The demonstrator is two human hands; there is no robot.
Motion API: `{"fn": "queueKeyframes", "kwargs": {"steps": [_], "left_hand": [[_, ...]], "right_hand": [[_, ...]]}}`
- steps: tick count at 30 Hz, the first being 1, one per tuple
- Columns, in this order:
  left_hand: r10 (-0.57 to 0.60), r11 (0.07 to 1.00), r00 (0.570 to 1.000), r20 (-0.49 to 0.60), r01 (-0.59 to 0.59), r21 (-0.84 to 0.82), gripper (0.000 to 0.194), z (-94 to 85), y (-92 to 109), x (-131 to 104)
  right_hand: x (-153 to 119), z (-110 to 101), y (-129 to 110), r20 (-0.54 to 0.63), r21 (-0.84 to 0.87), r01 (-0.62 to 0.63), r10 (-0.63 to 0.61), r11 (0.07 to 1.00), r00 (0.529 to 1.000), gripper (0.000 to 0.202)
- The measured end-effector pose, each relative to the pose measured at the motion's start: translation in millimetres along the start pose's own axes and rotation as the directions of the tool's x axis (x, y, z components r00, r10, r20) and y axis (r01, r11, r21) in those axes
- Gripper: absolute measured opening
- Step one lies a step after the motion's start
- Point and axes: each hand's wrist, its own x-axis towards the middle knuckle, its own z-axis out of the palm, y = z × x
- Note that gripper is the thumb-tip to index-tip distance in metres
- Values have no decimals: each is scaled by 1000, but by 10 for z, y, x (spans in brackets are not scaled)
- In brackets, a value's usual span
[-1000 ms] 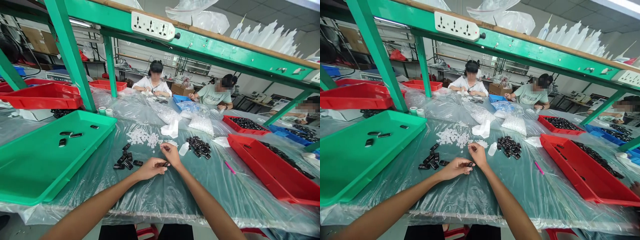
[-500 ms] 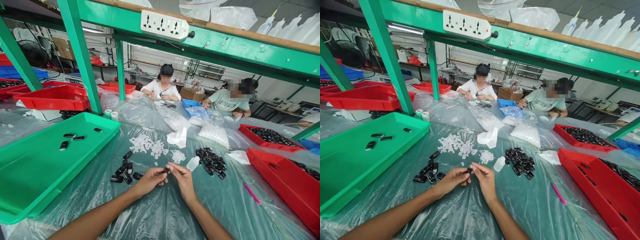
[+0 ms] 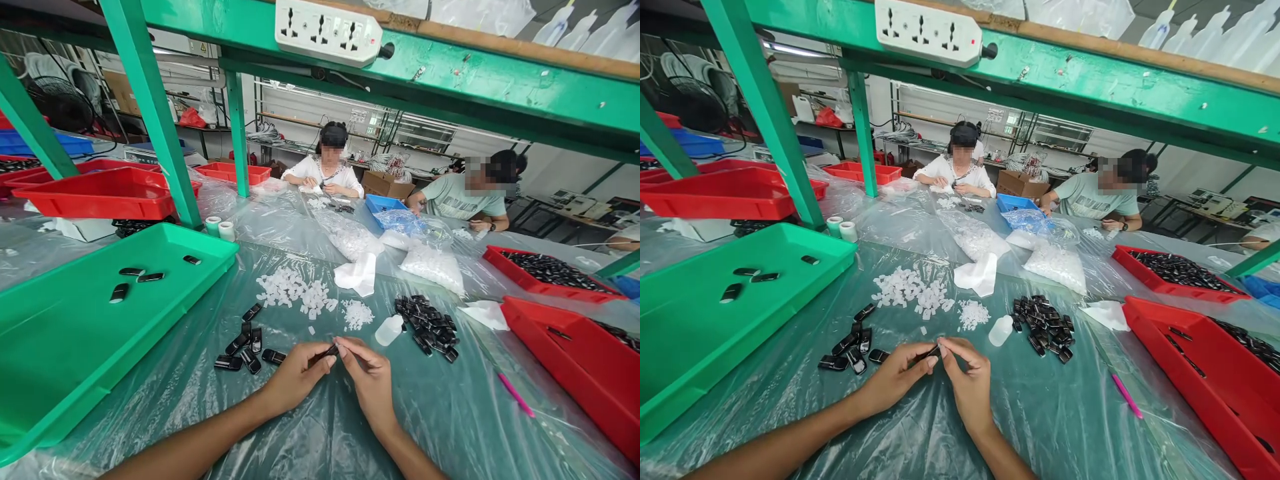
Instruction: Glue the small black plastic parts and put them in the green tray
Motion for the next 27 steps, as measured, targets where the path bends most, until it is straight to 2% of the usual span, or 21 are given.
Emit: {"fn": "queueKeyframes", "kwargs": {"steps": [6,12,19,24,27], "left_hand": [[-36,996,999,11,37,-84,28,-39,11,4],[-47,990,998,38,51,-128,29,-71,59,-3],[-64,982,997,44,71,-172,28,-7,0,56],[-68,971,997,32,73,-226,26,-24,-19,121],[-85,970,996,16,87,-226,28,-36,-22,137]], "right_hand": [[-90,81,-90,37,-15,-69,69,998,997,27],[-110,115,-73,69,96,-195,189,976,980,28],[-58,68,-71,26,3,-106,106,994,994,26],[-15,58,-103,56,-101,36,-30,994,998,27],[34,4,-92,28,-166,71,-67,984,997,30]]}}
